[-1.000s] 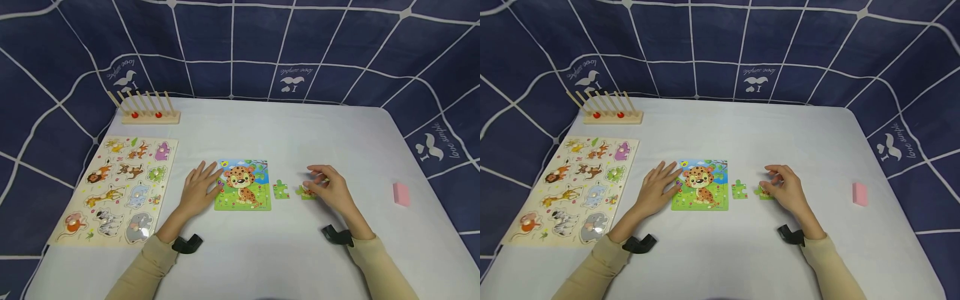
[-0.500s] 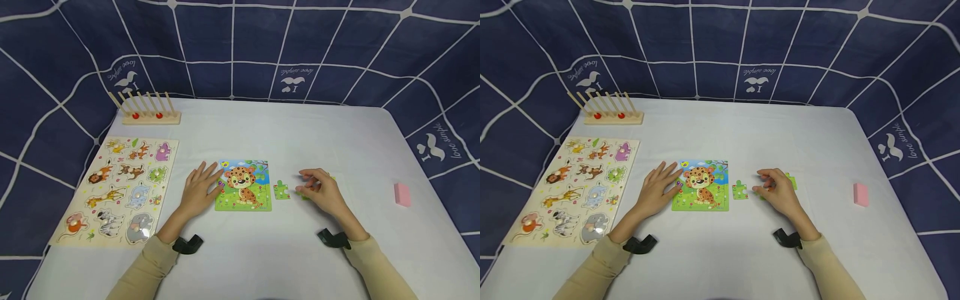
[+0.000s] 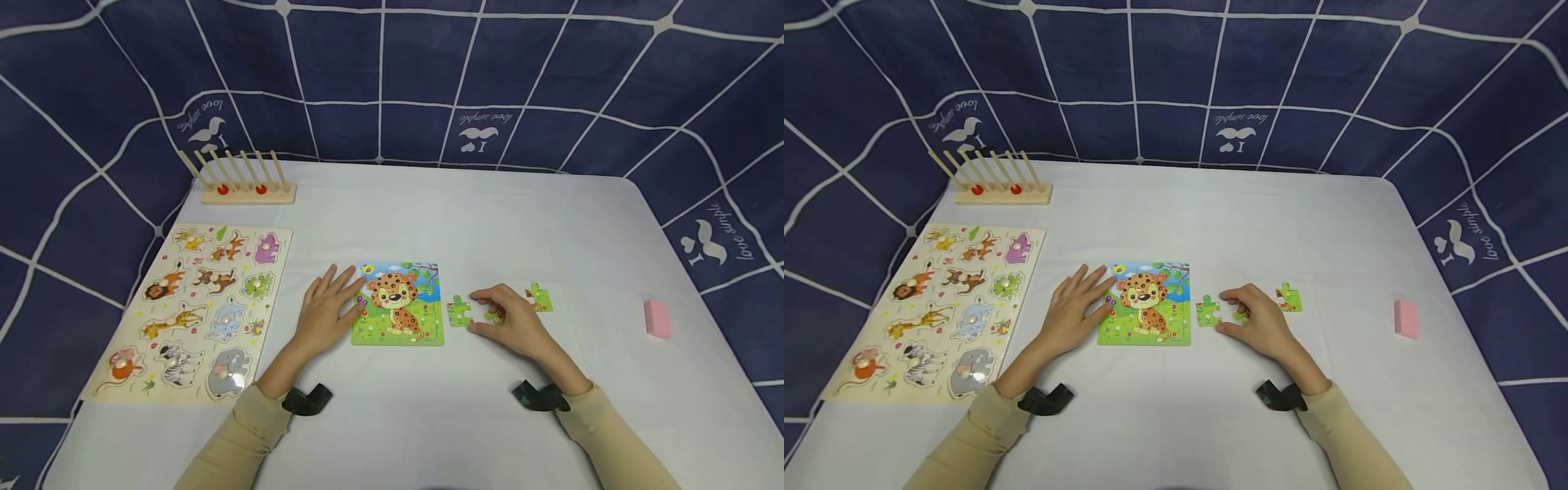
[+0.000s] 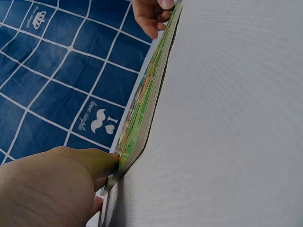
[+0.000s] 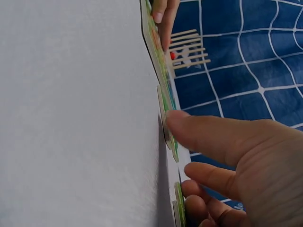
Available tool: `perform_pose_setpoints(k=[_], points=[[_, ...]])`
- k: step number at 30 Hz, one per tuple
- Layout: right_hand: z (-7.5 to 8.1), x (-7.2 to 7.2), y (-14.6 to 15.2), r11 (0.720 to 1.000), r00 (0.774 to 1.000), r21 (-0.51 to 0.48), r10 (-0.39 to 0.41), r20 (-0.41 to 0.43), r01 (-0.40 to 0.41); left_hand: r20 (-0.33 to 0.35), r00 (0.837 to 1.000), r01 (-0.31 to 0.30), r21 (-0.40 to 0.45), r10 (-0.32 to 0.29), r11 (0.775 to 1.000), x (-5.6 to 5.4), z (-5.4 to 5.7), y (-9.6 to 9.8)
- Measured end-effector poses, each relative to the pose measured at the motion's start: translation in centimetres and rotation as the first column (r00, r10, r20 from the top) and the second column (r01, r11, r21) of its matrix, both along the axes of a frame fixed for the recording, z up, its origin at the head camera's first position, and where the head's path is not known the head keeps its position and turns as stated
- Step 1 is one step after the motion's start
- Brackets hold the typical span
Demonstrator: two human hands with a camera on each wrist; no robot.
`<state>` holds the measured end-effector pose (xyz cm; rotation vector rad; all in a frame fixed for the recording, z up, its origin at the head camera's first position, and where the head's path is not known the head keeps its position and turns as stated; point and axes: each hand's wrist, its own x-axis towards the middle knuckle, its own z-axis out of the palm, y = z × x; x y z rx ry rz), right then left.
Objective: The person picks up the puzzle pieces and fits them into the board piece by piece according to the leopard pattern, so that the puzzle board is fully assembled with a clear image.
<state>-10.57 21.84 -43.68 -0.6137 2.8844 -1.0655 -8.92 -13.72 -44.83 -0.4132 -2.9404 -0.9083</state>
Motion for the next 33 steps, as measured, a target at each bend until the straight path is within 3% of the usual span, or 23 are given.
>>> perform_pose_setpoints(k=[5, 19, 26, 33], points=[[-0.3, 0.0, -0.1, 0.998, 1.0, 0.062, 0.008, -0.009, -0.007, 0.004, 1.0, -0.001, 0.001, 0.001, 1.0, 0.0, 0.1, 0.0], [-0.3, 0.0, -0.2, 0.999, 1.0, 0.052, 0.012, -0.019, -0.011, 0.011, 1.0, -0.004, 0.001, 0.004, 1.0, 0.0, 0.1, 0.0], [0.5, 0.0, -0.2, 1.0, 1.0, 0.0, 0.007, 0.011, -0.007, 0.006, 1.0, -0.006, 0.0, 0.006, 1.0, 0.0, -0.1, 0.0], [1.5, -0.3, -0.9, 1.0, 1.0, -0.009, -0.02, -0.017, 0.02, 0.006, 1.0, -0.003, 0.0, 0.003, 1.0, 0.0, -0.1, 0.0]])
